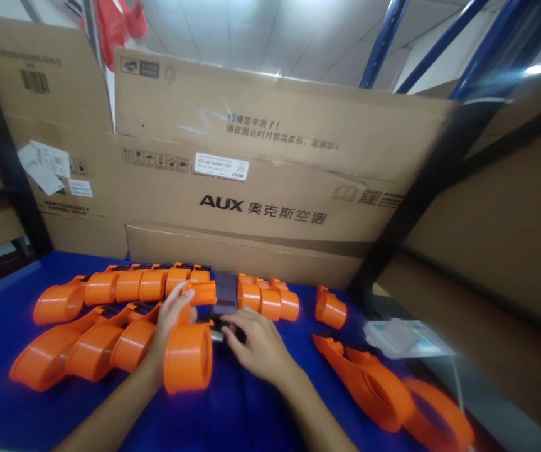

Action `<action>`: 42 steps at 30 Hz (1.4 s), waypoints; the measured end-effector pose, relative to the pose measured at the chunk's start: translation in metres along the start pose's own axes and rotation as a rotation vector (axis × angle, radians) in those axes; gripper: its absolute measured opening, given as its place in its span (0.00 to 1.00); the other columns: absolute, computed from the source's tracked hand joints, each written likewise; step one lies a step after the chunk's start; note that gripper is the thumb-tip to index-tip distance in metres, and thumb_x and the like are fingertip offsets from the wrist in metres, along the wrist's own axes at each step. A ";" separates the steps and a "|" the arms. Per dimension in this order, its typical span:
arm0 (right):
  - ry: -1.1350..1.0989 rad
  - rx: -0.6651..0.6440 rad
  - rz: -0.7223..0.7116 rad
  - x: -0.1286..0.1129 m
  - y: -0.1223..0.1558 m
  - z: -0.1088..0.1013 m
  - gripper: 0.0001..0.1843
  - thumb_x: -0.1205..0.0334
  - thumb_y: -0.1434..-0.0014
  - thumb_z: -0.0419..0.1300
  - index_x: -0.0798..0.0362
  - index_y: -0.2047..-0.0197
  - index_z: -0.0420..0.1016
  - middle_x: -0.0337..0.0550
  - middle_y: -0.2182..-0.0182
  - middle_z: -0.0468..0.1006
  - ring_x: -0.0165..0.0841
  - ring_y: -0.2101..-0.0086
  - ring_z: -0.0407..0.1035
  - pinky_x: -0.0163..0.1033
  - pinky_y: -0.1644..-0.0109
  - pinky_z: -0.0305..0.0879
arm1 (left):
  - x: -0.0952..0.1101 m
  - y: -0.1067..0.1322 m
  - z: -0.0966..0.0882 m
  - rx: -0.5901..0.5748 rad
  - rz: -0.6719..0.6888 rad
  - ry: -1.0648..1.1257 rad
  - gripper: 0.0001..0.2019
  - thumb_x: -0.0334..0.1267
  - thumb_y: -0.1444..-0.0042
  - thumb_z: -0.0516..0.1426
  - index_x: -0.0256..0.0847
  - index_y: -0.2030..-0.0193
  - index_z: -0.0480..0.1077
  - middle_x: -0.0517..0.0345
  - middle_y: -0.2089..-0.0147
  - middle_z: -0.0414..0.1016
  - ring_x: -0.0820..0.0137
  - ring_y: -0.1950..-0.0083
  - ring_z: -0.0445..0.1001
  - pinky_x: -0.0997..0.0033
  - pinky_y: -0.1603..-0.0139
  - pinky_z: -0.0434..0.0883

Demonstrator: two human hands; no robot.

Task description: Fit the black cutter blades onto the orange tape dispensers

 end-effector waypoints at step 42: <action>0.643 0.183 0.812 0.080 0.033 -0.096 0.26 0.49 0.35 0.56 0.61 0.42 0.71 0.63 0.53 0.80 0.49 0.50 0.75 0.42 0.53 0.66 | -0.017 0.000 0.011 -0.315 -0.033 -0.180 0.26 0.59 0.46 0.59 0.42 0.50 0.67 0.56 0.69 0.79 0.74 0.83 0.68 0.78 0.87 0.61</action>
Point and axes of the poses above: each hand's wrist, its own y-axis away from the middle knuckle, its own z-axis out of the palm, x = y × z, the point moved 1 cm from there along -y, towards the middle knuckle
